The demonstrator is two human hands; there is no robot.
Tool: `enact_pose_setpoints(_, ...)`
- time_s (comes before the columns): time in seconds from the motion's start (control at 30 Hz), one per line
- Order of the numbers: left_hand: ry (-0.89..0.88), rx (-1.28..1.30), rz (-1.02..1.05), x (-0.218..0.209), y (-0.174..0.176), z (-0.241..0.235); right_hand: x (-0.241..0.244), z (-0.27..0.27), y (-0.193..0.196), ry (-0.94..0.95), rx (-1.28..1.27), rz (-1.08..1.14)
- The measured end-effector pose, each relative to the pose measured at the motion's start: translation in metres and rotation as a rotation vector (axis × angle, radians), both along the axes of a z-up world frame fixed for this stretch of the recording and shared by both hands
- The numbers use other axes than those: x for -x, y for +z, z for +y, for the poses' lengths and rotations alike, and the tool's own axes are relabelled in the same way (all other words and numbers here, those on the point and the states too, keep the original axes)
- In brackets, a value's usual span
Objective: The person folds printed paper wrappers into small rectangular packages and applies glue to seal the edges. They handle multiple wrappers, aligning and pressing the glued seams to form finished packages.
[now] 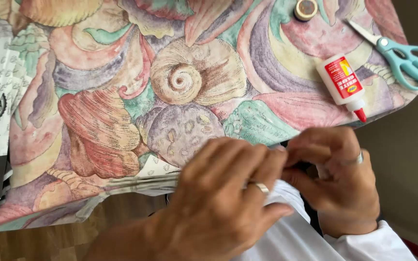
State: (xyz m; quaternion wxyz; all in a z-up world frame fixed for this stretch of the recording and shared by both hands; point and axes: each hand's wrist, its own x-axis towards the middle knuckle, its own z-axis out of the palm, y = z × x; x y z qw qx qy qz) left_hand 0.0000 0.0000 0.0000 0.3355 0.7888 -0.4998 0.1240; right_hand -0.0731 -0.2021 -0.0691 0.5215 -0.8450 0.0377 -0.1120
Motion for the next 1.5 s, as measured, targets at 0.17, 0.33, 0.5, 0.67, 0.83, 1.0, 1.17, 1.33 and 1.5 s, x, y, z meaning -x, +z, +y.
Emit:
enact_pose_setpoints(0.17, 0.027, 0.152, -0.108, 0.012, -0.017, -0.012, 0.01, -0.006, 0.02, 0.154, 0.241, -0.208)
enact_pose_setpoints(0.33, -0.108, 0.246, 0.029, 0.014, -0.015, 0.003, -0.001, -0.009, 0.029, 0.349, 0.319, -0.417)
enact_pose_setpoints(0.5, -0.096, 0.376, 0.184, 0.018, -0.01, 0.028, -0.011, -0.002, 0.048, 0.509, 0.182, -0.392)
enact_pose_setpoints(0.67, 0.217, 0.493, 0.149, 0.02, 0.014, 0.061, -0.028, -0.01, 0.055, 0.374, 0.276, -0.305)
enact_pose_setpoints(0.83, 0.128, 0.483, 0.067, 0.022, -0.006, 0.044, -0.042, 0.035, 0.082, 0.633, 0.392, -0.494)
enact_pose_setpoints(1.0, -0.004, 0.47, 0.43, 0.028, -0.018, 0.064, -0.046, 0.045, 0.077, 0.774, 0.245, -0.615)
enact_pose_setpoints(1.17, 0.121, 0.437, 0.226, 0.033, -0.016, 0.07, -0.048, 0.05, 0.077, 0.806, 0.343, -0.585)
enact_pose_setpoints(1.33, 0.145, 0.427, 0.036, 0.04, -0.02, 0.074, -0.05, 0.052, 0.075, 0.881, 0.416, -0.617)
enact_pose_setpoints(1.5, 0.244, 0.469, 0.014, 0.045, -0.03, 0.077, -0.051, 0.043, 0.076, 0.896, 0.49, -0.494)
